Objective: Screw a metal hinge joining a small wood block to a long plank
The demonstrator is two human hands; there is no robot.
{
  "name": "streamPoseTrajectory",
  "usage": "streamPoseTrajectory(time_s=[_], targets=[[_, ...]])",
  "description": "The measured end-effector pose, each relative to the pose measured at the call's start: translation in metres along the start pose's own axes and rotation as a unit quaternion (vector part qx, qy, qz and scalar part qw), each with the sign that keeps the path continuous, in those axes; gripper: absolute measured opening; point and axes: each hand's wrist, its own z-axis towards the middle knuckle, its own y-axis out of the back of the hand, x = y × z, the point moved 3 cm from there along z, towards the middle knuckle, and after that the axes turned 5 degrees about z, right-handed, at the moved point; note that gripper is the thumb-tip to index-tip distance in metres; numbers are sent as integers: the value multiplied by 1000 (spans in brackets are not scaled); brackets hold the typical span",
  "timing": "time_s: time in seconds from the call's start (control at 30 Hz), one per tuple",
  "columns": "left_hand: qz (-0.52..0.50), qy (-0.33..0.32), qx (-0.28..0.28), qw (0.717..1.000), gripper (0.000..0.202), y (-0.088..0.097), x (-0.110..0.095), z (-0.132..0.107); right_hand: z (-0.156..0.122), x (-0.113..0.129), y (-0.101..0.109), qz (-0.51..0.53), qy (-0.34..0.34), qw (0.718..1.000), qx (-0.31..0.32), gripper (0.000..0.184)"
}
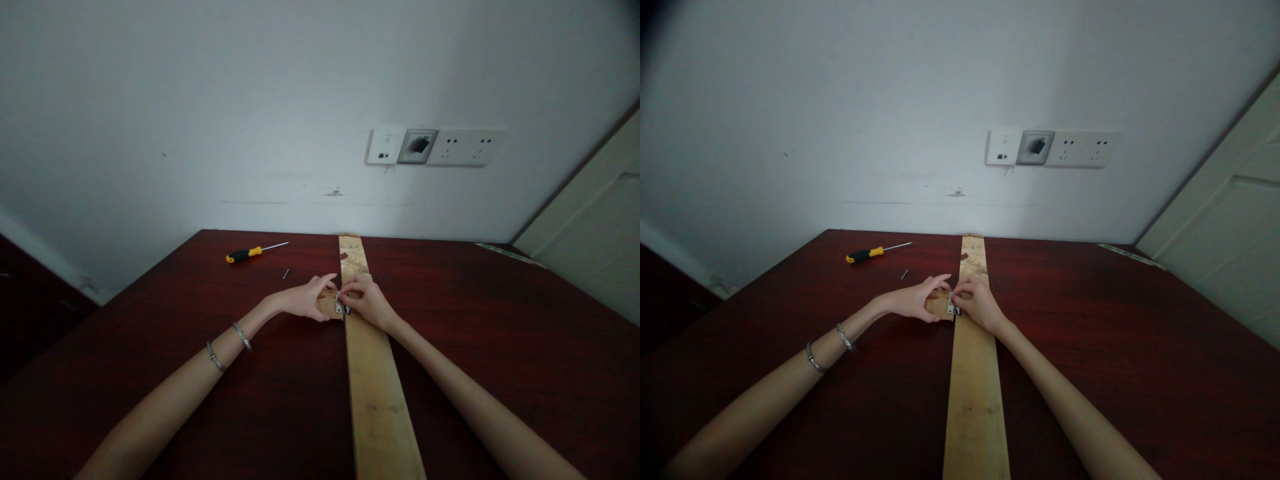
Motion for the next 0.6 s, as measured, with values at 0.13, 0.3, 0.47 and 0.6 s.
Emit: streamPoseTrajectory(time_s=[0.13, 0.3, 0.47, 0.6], targets=[[6, -3, 1, 1000, 98, 0, 0, 0, 0, -2, 1, -3, -6, 1000, 3, 7], [11, 3, 10, 1000, 99, 0, 1, 0, 1, -2, 5, 0, -8, 1000, 16, 8], [-1, 4, 18, 1000, 100, -1, 3, 1, 1, -3, 12, 27, 0, 999, 24, 16], [-1, -2, 25, 1000, 99, -2, 5, 1, 2, -6, 17, 52, -7, 999, 11, 20]])
